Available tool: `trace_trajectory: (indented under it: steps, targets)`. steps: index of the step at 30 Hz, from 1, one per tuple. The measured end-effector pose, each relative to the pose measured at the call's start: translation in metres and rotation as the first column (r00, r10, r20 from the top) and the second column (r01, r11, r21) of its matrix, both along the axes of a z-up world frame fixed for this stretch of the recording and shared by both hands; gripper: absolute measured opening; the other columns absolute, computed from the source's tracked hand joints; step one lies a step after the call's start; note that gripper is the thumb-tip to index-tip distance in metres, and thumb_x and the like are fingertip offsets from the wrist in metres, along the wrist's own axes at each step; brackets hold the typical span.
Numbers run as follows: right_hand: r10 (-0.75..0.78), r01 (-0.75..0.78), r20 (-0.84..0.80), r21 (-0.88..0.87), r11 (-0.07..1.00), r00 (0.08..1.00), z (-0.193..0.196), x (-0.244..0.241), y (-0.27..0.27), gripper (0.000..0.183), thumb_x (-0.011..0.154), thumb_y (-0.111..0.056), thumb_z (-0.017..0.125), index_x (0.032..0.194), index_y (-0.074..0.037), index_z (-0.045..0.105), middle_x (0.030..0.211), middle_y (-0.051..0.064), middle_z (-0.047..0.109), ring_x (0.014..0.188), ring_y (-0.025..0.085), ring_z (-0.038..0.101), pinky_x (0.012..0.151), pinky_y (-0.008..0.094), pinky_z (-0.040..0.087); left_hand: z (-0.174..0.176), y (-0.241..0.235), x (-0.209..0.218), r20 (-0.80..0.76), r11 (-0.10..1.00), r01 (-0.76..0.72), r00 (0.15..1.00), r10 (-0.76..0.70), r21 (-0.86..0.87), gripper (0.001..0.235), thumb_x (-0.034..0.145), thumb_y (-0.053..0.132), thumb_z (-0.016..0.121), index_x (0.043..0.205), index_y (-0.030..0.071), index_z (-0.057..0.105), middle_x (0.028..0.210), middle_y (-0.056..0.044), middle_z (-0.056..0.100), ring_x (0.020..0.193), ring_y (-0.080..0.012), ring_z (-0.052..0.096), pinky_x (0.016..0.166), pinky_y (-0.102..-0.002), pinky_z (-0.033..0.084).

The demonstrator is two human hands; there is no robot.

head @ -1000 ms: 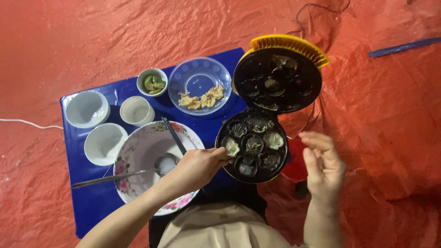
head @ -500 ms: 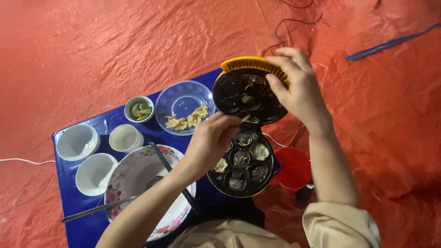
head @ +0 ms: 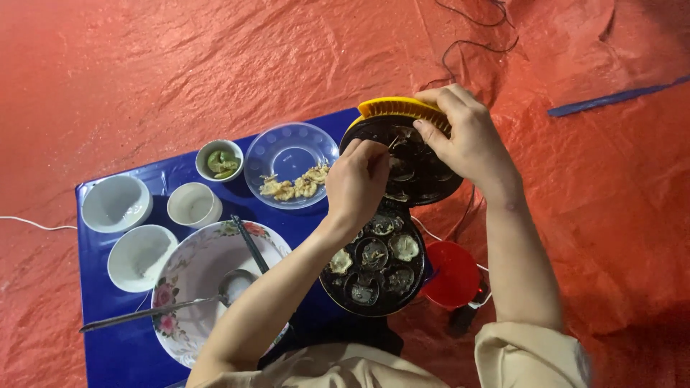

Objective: The person uses their hands to remove cooked food from a black, round, multi-cavity cooking pan. They transfer the food into a clear plastic bowl placed on a blue tray. The person also handles a yellow lid and a red bucket during the process.

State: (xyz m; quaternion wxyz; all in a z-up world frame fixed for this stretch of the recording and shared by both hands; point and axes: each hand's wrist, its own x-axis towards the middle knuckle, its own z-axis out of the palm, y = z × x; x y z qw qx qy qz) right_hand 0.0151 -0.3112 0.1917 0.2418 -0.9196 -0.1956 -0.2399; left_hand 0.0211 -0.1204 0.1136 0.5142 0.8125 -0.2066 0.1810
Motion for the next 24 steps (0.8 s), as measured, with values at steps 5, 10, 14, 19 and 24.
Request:
trace_trajectory:
  steps: [5, 10, 14, 19, 24]
  targets:
    - [0.038, -0.037, -0.039, 0.04, 0.999, 0.999, 0.002, 0.005, -0.004, 0.031, 0.095, -0.004, 0.074, 0.126, -0.001, 0.068, 0.104, 0.017, 0.064, 0.1, 0.041, 0.065, 0.076, 0.048, 0.055, -0.004, -0.009, 0.006, -0.006, 0.999, -0.032, 0.999, 0.032, -0.005, 0.002, 0.092, 0.014, 0.068, 0.093, 0.015, 0.067, 0.075, -0.004, 0.058, 0.066, -0.0317, 0.068, 0.055, -0.042, 0.052]
    - [0.095, -0.085, -0.083, 0.117, 0.989, 0.992, 0.003, 0.011, -0.009, 0.03, 0.094, -0.001, 0.077, 0.123, 0.002, 0.068, 0.102, 0.021, 0.064, 0.099, 0.041, 0.067, 0.075, 0.048, 0.057, -0.006, -0.018, 0.012, 0.025, 0.997, -0.066, 0.997, 0.066, -0.028, 0.002, 0.093, 0.015, 0.067, 0.093, 0.017, 0.067, 0.074, -0.001, 0.057, 0.067, -0.0287, 0.069, 0.055, -0.038, 0.053]
    - [0.147, -0.119, -0.12, 0.215, 0.969, 0.982, 0.002, 0.018, -0.013, 0.029, 0.094, -0.004, 0.08, 0.12, 0.002, 0.068, 0.103, 0.019, 0.064, 0.102, 0.037, 0.068, 0.079, 0.045, 0.058, -0.01, -0.025, 0.016, 0.102, 0.994, -0.1, 0.989, 0.103, -0.032, 0.003, 0.092, 0.013, 0.065, 0.093, 0.016, 0.067, 0.076, -0.002, 0.057, 0.07, -0.031, 0.069, 0.056, -0.039, 0.054]
    - [0.174, -0.138, -0.136, 0.238, 0.961, 0.975, -0.001, 0.021, -0.016, 0.029, 0.095, -0.005, 0.081, 0.12, 0.001, 0.068, 0.103, 0.016, 0.063, 0.103, 0.033, 0.069, 0.084, 0.042, 0.058, -0.012, -0.031, 0.012, 0.239, 0.988, -0.149, 0.959, 0.155, -0.045, 0.007, 0.09, 0.01, 0.067, 0.093, 0.016, 0.066, 0.075, -0.001, 0.054, 0.073, -0.0291, 0.067, 0.059, -0.036, 0.054]
    - [0.141, -0.116, -0.223, 0.119, 0.986, 0.965, 0.016, 0.011, -0.006, 0.033, 0.091, -0.008, 0.083, 0.116, -0.004, 0.061, 0.107, 0.01, 0.056, 0.098, 0.02, 0.061, 0.088, 0.032, 0.054, -0.014, -0.031, 0.007, 0.189, 0.995, -0.083, 0.978, 0.093, -0.061, 0.006, 0.097, 0.008, 0.062, 0.101, 0.008, 0.067, 0.087, -0.005, 0.064, 0.076, -0.0275, 0.065, 0.057, -0.041, 0.047]
